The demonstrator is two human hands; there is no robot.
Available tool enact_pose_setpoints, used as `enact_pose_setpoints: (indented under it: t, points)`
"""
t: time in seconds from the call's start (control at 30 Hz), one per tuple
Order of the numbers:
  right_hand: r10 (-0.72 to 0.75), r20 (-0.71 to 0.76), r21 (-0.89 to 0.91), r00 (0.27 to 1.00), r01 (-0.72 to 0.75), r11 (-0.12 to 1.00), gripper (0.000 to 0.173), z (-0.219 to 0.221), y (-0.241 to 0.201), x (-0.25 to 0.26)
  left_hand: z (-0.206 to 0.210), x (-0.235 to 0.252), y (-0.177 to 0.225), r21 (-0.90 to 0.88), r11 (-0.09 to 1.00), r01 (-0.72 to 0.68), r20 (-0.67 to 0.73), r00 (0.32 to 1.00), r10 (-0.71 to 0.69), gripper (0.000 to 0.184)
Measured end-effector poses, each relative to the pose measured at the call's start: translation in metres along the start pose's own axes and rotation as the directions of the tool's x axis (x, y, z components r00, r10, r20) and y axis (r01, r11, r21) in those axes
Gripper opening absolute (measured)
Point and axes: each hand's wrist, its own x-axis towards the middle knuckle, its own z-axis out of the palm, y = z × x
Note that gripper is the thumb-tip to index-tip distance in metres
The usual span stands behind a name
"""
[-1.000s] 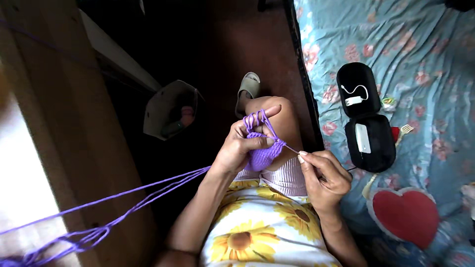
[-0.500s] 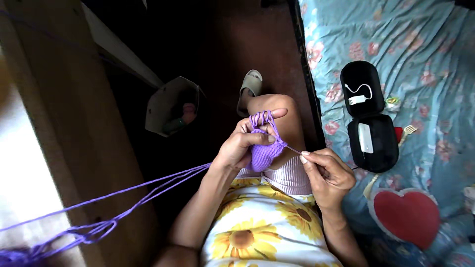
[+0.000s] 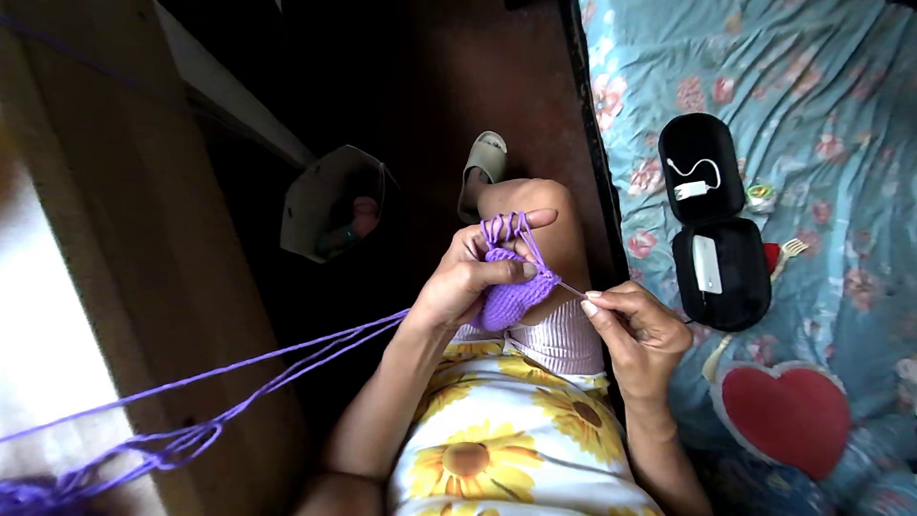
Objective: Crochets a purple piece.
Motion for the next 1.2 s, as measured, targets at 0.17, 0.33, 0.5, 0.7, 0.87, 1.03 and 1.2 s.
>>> enact_pose_setpoints:
  t: [0.17, 0.33, 0.5, 0.7, 0.87, 1.03, 1.2]
  points:
    - [0.165, 0.040, 0.195, 0.986, -0.169, 0.966, 0.011, -0.001, 0.000, 0.002, 0.002, 0.000, 0.000, 0.030, 1.000, -0.003, -0.001, 1.000, 0.004, 0.053]
    - [0.260, 0.059, 0.264, 0.964, -0.266, 0.927, 0.013, 0.000, -0.003, 0.004, 0.003, -0.001, 0.000, 0.059, 0.998, -0.021, -0.016, 1.000, 0.022, 0.055]
    - [0.286, 0.065, 0.211, 0.956, -0.293, 0.933, 0.013, 0.002, -0.005, 0.006, 0.007, -0.001, 0.002, 0.151, 0.989, -0.005, -0.063, 0.998, 0.015, 0.066]
    - [0.228, 0.008, 0.150, 0.974, -0.226, 0.962, 0.012, 0.008, -0.004, 0.004, 0.015, -0.001, -0.004, 0.369, 0.925, -0.090, -0.156, 0.975, 0.157, 0.070]
    - [-0.020, -0.062, -0.171, 0.998, 0.009, 0.985, 0.007, 0.017, -0.004, 0.003, 0.025, -0.002, -0.019, 0.536, 0.811, -0.235, -0.137, 0.924, 0.358, 0.062]
    - [0.064, -0.038, -0.147, 0.997, -0.069, 0.987, 0.007, 0.021, -0.013, 0.013, 0.027, 0.001, -0.046, 0.644, 0.569, -0.513, 0.038, 0.763, 0.645, 0.038]
    - [0.396, 0.083, 0.382, 0.914, -0.396, 0.835, 0.012, 0.014, -0.015, 0.015, 0.036, -0.004, -0.046, 0.461, 0.743, -0.486, -0.122, 0.794, 0.595, 0.048]
